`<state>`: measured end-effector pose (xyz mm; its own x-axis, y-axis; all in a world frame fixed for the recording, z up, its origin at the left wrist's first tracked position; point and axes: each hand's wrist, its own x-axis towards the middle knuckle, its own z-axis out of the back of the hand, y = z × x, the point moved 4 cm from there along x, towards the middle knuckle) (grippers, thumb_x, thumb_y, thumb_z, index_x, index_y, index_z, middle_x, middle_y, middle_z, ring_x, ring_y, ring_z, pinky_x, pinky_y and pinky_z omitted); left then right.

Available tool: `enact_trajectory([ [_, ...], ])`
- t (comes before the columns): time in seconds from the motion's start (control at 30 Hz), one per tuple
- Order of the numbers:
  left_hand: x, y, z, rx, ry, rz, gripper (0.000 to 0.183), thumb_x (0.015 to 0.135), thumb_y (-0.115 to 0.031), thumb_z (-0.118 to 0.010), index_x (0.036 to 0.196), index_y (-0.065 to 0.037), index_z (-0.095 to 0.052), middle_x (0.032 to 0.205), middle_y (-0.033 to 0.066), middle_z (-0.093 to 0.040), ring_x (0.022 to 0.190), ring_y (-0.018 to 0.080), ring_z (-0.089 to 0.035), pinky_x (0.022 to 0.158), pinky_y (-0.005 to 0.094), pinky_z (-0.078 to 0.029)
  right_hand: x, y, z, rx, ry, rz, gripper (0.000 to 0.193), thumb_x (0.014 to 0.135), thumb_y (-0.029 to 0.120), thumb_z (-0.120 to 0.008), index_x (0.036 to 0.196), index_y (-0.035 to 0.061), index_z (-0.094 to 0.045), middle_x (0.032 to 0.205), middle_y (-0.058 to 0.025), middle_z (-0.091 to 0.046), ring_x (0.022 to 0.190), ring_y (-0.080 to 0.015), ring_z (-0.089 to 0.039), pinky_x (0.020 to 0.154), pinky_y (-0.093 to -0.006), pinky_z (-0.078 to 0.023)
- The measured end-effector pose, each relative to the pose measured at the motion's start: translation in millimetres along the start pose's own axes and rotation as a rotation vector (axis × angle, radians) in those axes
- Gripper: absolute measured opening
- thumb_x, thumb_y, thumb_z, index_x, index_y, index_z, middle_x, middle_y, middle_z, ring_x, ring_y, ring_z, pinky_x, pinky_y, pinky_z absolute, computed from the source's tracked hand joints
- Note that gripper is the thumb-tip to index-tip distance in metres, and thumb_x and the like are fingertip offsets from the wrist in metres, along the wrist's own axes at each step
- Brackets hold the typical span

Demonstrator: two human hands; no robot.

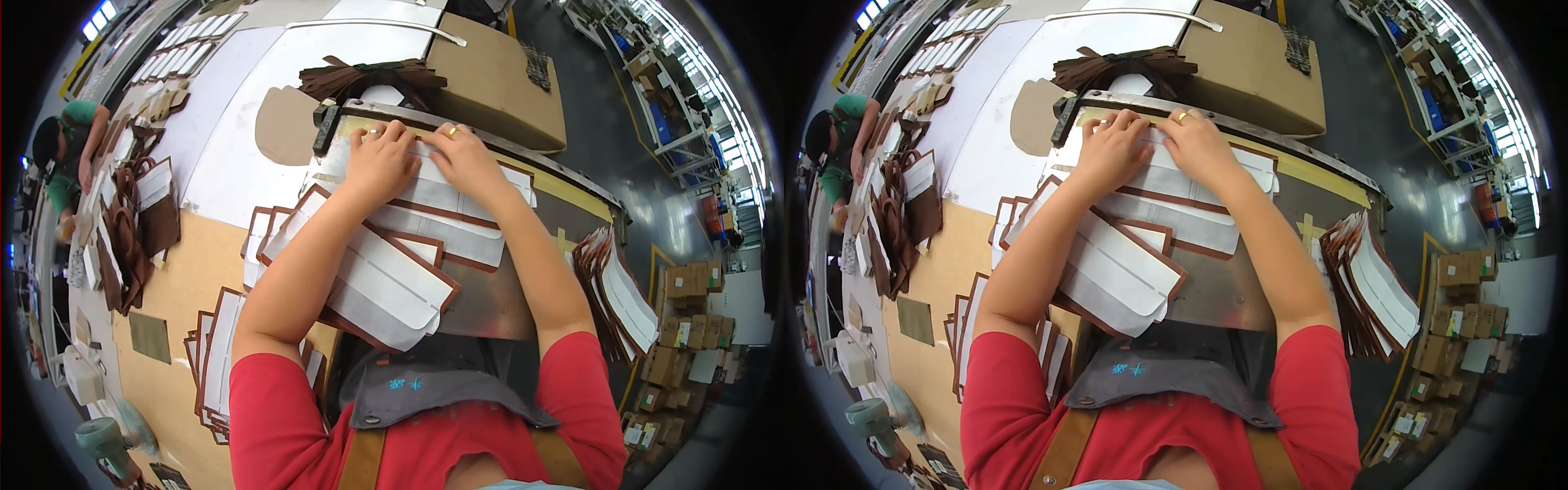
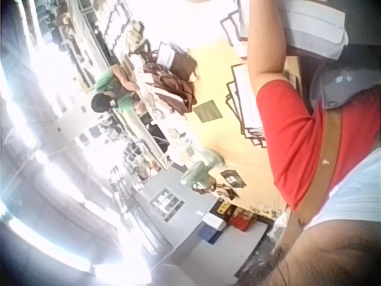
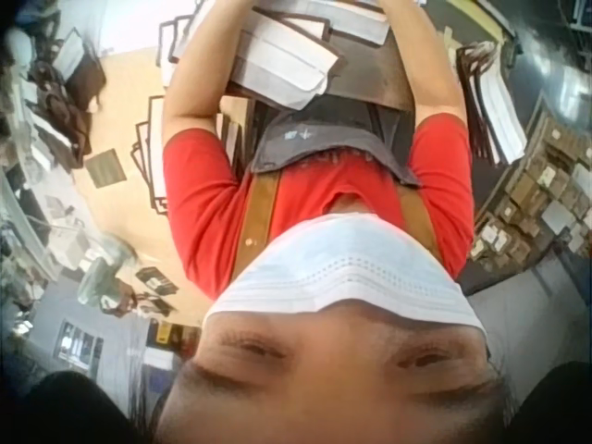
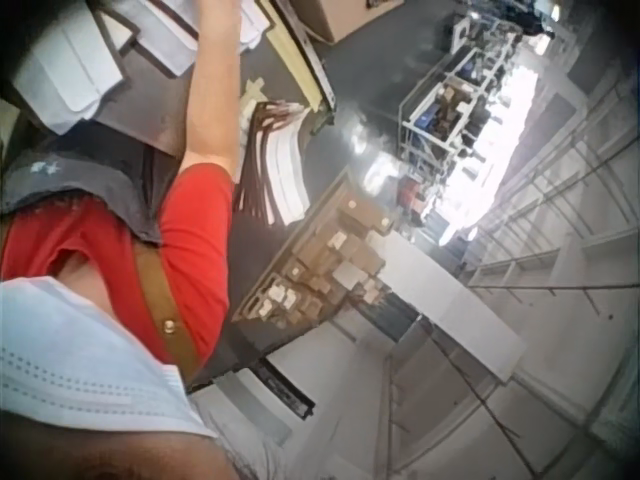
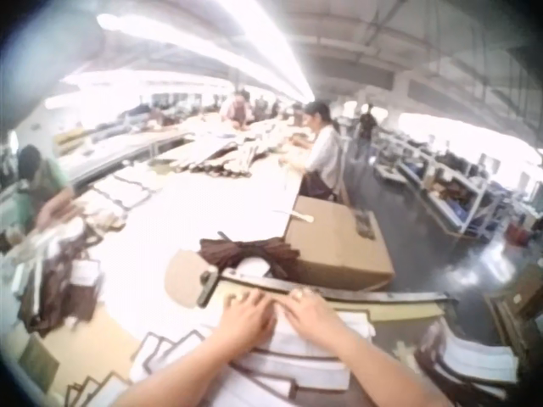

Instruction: The person assembles face masks by hand at a workstation. They pick up a white mask blank and a brown elastic band, place the band onto the mask, and fold the mask in half to secure the band. The person repeats this process continuously, stacking the finished masks into a pile on the table.

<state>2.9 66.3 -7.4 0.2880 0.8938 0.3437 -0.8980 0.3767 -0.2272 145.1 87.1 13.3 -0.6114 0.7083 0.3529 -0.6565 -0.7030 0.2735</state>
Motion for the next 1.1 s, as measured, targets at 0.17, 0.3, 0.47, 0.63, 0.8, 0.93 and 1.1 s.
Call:
enact_trajectory([
  [0.17, -2, -8, 0, 0.119, 0.004, 0.013, 0.037, 0.082, -0.029, -0.062, 0.113, -0.013, -0.054, 0.114, 0.0022, -0.053, 0.112, 0.0252, -0.049, 0.098, 0.0447, -0.028, -42, -32, 30, -0.089, 0.035, -0.207, 0.021, 0.080, 0.014, -0.064, 0.096, 0.0021, -0.058, 0.093, -0.0112, -0.056, 0.091, -0.0278, -0.054, 0.081, -0.0372, -0.044],
  [0.3, -3, -6, 4, -0.045, -0.253, 0.064, 0.047, 0.081, -0.026, -0.063, 0.123, -0.013, -0.048, 0.115, 0.0088, -0.055, 0.111, 0.0292, -0.050, 0.098, 0.0463, -0.030, -54, -53, 32, 0.188, 0.147, -0.445, 0.025, 0.078, 0.020, -0.068, 0.094, 0.0041, -0.057, 0.093, -0.0055, -0.052, 0.092, -0.0188, -0.052, 0.079, -0.0307, -0.042],
  [0.47, 10, 2, 4, -0.993, 0.040, 0.299, 0.046, 0.084, -0.009, -0.060, 0.127, -0.007, -0.042, 0.107, 0.0158, -0.058, 0.106, 0.0216, -0.053, 0.091, 0.0314, -0.039, -59, -44, 46, 0.543, 0.067, -0.473, 0.020, 0.083, 0.017, -0.066, 0.095, 0.0041, -0.059, 0.093, -0.0030, -0.048, 0.081, -0.0123, -0.048, 0.074, -0.0256, -0.041],
  [0.63, 11, -10, 2, -1.192, -0.145, 0.043, 0.044, 0.083, 0.001, -0.059, 0.123, -0.002, -0.043, 0.106, 0.0093, -0.055, 0.099, 0.0157, -0.051, 0.091, 0.0274, -0.038, -23, -15, 52, 0.628, -0.072, -0.346, 0.020, 0.088, 0.020, -0.061, 0.096, 0.0026, -0.063, 0.083, -0.0039, -0.051, 0.072, -0.0111, -0.050, 0.066, -0.0253, -0.043],
  [0.8, 5, -17, 14, -1.115, -0.148, 0.053, 0.046, 0.080, 0.000, -0.062, 0.123, -0.004, -0.045, 0.087, 0.0031, -0.052, 0.080, 0.0091, -0.048, 0.079, 0.0239, -0.042, 6, 11, 50, 0.585, -0.119, -0.268, 0.014, 0.087, 0.014, -0.058, 0.087, 0.0001, -0.060, 0.076, -0.0042, -0.054, 0.071, -0.0118, -0.052, 0.065, -0.0256, -0.042],
  [0.93, 7, -17, 9, -1.260, -0.172, 0.009, 0.046, 0.081, 0.001, -0.060, 0.124, -0.006, -0.044, 0.082, 0.0004, -0.049, 0.077, 0.0070, -0.045, 0.076, 0.0222, -0.040, 5, 28, 53, 0.350, -0.328, -0.097, 0.011, 0.083, 0.008, -0.058, 0.078, -0.0012, -0.054, 0.074, -0.0056, -0.053, 0.065, -0.0123, -0.051, 0.058, -0.0273, -0.041],
  [1.1, 6, -16, 22, -1.292, -0.206, 0.126, 0.046, 0.086, -0.005, -0.059, 0.128, -0.006, -0.041, 0.092, 0.0034, -0.057, 0.087, 0.0113, -0.052, 0.085, 0.0271, -0.040, -14, 16, 75, 0.432, -0.114, -0.340, 0.014, 0.082, 0.012, -0.061, 0.086, -0.0009, -0.062, 0.072, -0.0116, -0.060, 0.059, -0.0170, -0.055, 0.057, -0.0299, -0.043],
])
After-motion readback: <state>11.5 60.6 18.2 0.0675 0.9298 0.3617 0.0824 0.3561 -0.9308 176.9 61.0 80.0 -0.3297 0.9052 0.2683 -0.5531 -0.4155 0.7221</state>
